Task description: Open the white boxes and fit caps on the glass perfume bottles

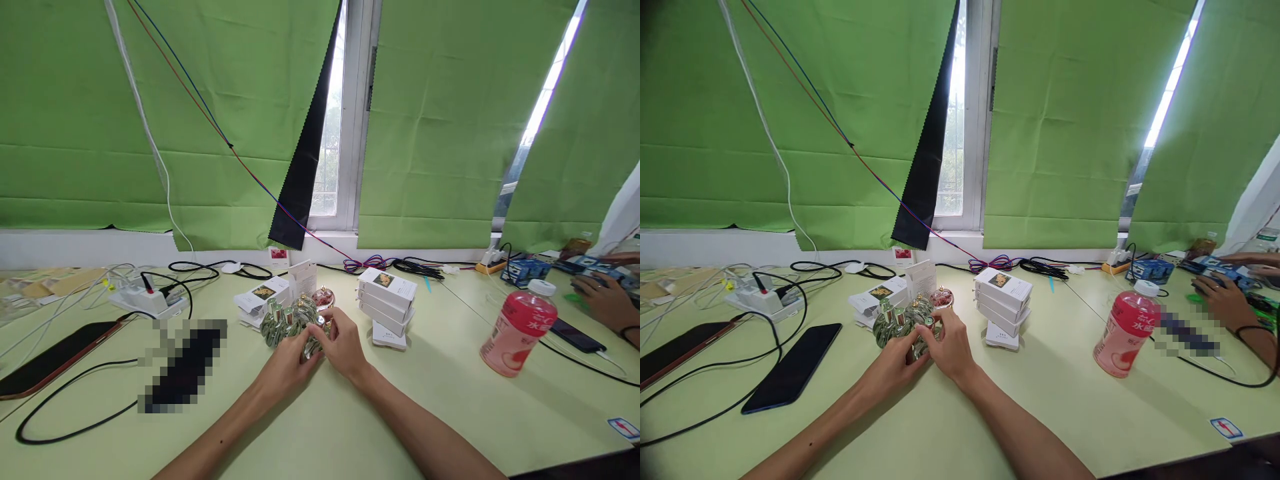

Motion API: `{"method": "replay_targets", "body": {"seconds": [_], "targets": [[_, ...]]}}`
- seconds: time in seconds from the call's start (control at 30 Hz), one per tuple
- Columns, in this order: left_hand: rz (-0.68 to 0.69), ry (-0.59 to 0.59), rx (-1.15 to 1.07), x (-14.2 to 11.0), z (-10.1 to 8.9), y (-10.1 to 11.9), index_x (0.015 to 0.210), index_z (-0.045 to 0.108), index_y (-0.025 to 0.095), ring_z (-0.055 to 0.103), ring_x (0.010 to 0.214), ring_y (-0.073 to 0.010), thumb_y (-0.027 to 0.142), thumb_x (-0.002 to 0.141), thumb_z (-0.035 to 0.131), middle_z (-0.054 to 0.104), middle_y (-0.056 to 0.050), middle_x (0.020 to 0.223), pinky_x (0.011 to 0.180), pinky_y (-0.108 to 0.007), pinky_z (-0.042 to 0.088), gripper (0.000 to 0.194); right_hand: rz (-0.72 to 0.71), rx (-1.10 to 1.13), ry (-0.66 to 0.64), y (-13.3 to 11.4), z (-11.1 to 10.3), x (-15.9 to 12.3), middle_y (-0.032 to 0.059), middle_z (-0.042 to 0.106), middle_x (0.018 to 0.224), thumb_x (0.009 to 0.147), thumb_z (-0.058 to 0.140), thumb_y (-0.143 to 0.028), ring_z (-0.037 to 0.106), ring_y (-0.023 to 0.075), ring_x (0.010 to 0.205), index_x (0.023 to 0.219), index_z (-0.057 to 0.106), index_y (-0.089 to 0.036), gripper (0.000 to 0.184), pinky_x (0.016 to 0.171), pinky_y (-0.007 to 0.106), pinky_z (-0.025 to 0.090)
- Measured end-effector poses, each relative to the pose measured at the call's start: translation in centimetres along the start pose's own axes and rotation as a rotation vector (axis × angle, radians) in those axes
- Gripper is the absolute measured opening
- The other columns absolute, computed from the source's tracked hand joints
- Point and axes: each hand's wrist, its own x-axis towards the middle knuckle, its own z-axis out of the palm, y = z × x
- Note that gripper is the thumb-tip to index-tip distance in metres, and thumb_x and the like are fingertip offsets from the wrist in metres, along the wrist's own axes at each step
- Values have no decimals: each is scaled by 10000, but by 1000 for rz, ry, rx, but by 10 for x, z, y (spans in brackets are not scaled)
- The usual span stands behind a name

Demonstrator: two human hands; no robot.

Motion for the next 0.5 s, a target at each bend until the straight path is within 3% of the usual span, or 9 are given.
{"method": "replay_targets", "body": {"seconds": [0.1, 0.23, 0.5], "targets": [[14, -8, -17, 0, -1, 2, 1158, 589, 193, 455, 465, -129, 322, 908, 517, 585, 50, 597, 488, -228, 300, 290, -38, 1, -41, -1, -1, -1, 47, 674, 922, 941, 559, -339, 445, 102, 507, 1086, 628, -165, 237, 553, 263, 431], [14, 0, -17, 0, -2, 2, 1147, 590, 175, 475, 472, -137, 310, 916, 504, 556, 57, 560, 514, -235, 327, 281, -96, -3, -95, 1, -1, -1, 81, 708, 1045, 982, 484, -301, 556, 142, 606, 1133, 642, -185, 247, 576, 276, 447], [-10, -14, -6, 0, -2, 4, 1182, 573, 173, 500, 481, -144, 307, 918, 501, 574, 52, 579, 512, -235, 328, 305, -89, -9, -103, 5, 0, -1, 69, 700, 980, 982, 479, -271, 603, 171, 721, 1062, 643, -189, 201, 609, 275, 452]]}}
